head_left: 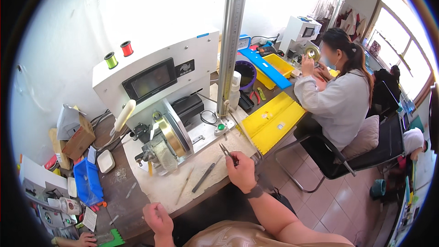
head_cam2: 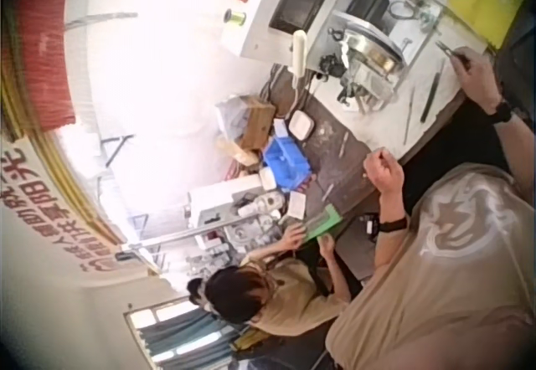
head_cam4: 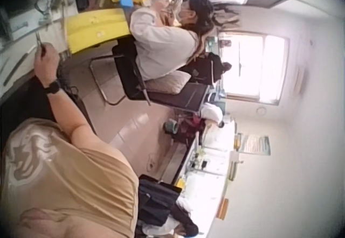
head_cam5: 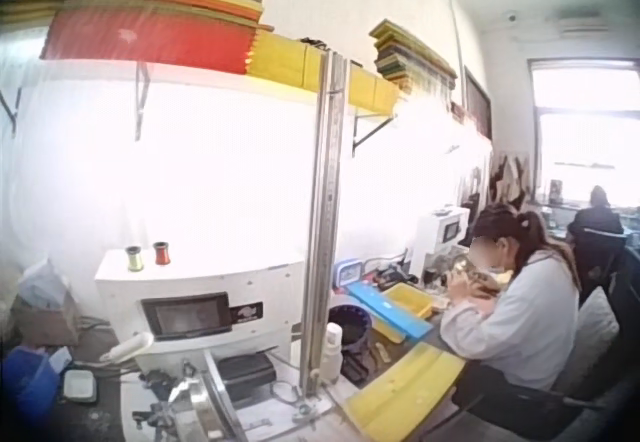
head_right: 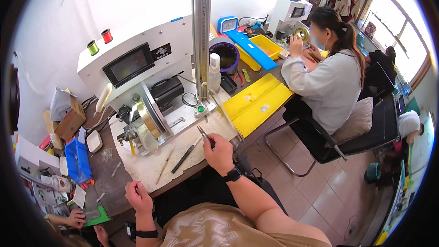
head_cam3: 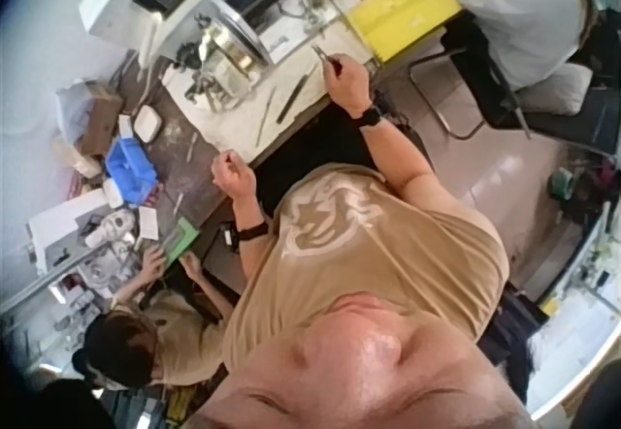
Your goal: The person assembles small metal or plastic components onto a rotating circular fixture using tweezers, then applies glue from a bottle to secure them.
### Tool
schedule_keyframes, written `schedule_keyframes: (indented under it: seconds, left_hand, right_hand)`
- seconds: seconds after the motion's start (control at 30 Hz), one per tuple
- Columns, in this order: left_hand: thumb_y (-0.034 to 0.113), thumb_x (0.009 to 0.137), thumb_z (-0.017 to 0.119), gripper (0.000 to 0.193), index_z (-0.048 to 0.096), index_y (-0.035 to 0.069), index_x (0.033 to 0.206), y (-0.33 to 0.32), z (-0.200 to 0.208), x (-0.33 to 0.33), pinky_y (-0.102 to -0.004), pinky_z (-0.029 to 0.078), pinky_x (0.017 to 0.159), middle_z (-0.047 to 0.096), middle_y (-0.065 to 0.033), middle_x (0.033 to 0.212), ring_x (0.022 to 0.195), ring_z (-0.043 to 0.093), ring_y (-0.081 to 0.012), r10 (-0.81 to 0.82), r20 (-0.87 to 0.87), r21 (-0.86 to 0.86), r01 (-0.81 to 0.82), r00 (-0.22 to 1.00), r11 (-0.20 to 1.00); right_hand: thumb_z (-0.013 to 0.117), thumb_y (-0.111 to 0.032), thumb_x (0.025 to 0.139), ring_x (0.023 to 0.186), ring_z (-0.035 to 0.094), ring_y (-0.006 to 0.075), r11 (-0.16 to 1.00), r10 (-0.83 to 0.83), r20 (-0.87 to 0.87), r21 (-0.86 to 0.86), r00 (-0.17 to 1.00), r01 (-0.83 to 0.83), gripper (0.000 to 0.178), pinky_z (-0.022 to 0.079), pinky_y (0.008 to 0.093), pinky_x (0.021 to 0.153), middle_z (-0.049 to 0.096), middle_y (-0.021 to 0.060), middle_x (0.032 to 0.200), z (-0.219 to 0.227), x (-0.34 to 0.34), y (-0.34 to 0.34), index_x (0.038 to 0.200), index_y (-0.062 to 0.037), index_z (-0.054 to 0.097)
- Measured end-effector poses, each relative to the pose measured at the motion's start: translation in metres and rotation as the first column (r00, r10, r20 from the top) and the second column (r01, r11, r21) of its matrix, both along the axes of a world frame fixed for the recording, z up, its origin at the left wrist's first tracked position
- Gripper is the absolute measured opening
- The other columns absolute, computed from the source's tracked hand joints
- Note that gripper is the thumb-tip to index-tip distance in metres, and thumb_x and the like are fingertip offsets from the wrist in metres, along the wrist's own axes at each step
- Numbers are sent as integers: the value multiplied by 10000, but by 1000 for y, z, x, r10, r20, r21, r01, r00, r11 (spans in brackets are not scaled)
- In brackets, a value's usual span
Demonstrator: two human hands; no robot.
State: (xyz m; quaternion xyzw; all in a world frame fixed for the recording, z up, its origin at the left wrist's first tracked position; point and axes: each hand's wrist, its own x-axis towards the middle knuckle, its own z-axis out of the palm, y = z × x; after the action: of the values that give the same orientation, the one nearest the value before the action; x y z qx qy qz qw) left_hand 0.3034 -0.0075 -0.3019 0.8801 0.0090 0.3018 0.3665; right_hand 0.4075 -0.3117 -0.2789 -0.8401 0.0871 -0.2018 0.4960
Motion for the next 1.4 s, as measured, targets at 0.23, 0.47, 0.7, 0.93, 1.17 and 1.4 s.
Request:
schedule_keyframes:
  seconds: [0.23,0.47,0.7,0.93,1.17,1.4]
  left_hand:
    - [84,958,607,76,603,15,926,-4,-1,9,-420,411,700,570,-133,821,794,538,-317,-19,-45,27,20,999,999]
    - [104,959,597,103,594,15,906,1,-4,2,-420,432,683,583,-129,817,774,548,-314,51,-43,43,-50,998,998]
    - [84,947,596,83,594,18,897,-9,2,8,-406,415,689,559,-124,802,760,520,-298,14,-24,88,-12,1000,996]
    - [81,944,598,82,584,22,888,-8,-1,7,-415,400,675,549,-124,792,750,513,-304,19,-25,85,-17,1000,996]
    - [80,945,600,74,587,28,895,-9,0,12,-416,397,669,549,-120,793,750,511,-299,4,-19,101,-2,1000,995]
    - [75,940,608,65,594,29,896,-10,-1,9,-414,402,672,555,-114,793,753,512,-296,18,-23,107,-15,1000,994]
  right_hand:
    - [750,-175,821,755,648,337,872,45,155,-488,987,37,120,511,461,691,671,124,791,0,13,-18,856,-65,721]
    - [778,-133,803,724,629,328,857,-114,357,-437,927,274,82,504,424,655,610,108,739,65,18,-49,774,-80,722]
    - [799,-223,810,1058,614,367,789,36,143,-611,989,59,261,495,452,932,659,162,1080,13,161,-147,1020,-74,761]
    - [754,-284,841,1002,653,369,819,40,60,-574,997,1,245,523,453,895,694,167,1015,-3,196,-163,939,-60,731]
    - [409,-354,1052,609,556,197,975,6,-147,221,989,27,403,492,337,596,653,100,775,24,197,-202,1033,-26,643]
    - [421,-382,1057,585,561,156,897,43,-329,429,943,108,431,472,310,558,688,121,765,36,191,-204,1045,-18,652]
